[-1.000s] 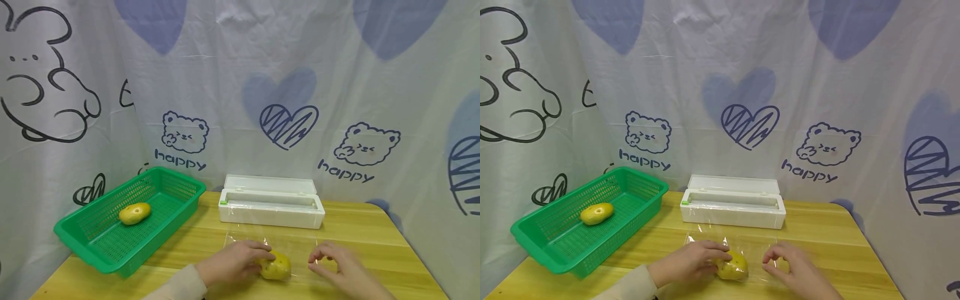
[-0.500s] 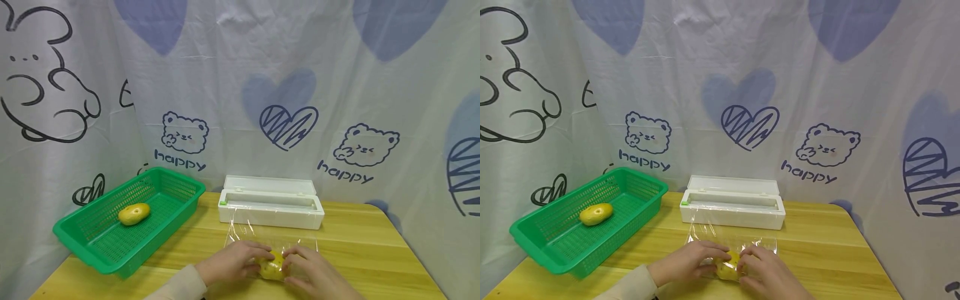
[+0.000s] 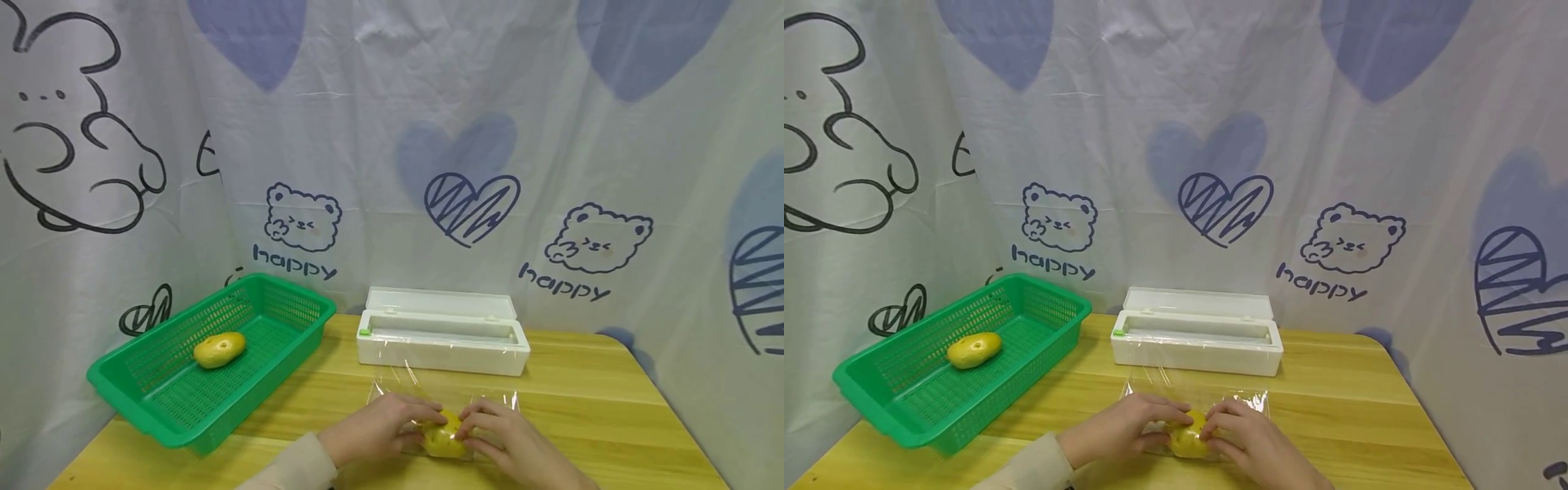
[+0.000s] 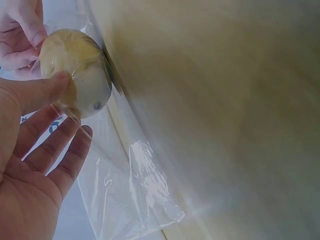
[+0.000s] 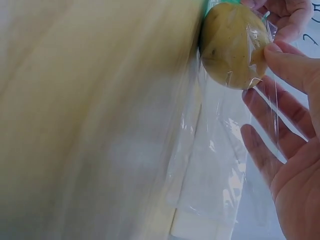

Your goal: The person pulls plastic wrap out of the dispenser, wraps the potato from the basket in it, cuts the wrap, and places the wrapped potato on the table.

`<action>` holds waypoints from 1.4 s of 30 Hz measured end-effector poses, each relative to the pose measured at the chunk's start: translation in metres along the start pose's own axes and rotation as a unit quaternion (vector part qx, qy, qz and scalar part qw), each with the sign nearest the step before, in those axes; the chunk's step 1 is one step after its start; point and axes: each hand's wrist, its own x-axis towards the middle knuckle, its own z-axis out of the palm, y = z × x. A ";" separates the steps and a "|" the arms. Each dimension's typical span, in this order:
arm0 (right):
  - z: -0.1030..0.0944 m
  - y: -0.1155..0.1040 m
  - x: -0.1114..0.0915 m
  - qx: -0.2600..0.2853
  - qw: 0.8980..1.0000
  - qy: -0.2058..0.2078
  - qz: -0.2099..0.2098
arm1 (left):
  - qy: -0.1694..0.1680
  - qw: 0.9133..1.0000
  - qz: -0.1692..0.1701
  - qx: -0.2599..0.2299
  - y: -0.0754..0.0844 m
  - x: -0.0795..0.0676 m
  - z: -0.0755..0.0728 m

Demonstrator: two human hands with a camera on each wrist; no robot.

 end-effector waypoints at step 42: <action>0.003 0.004 -0.002 0.086 0.991 -0.059 0.086 | -0.013 0.966 -0.101 -0.236 -0.004 0.000 0.001</action>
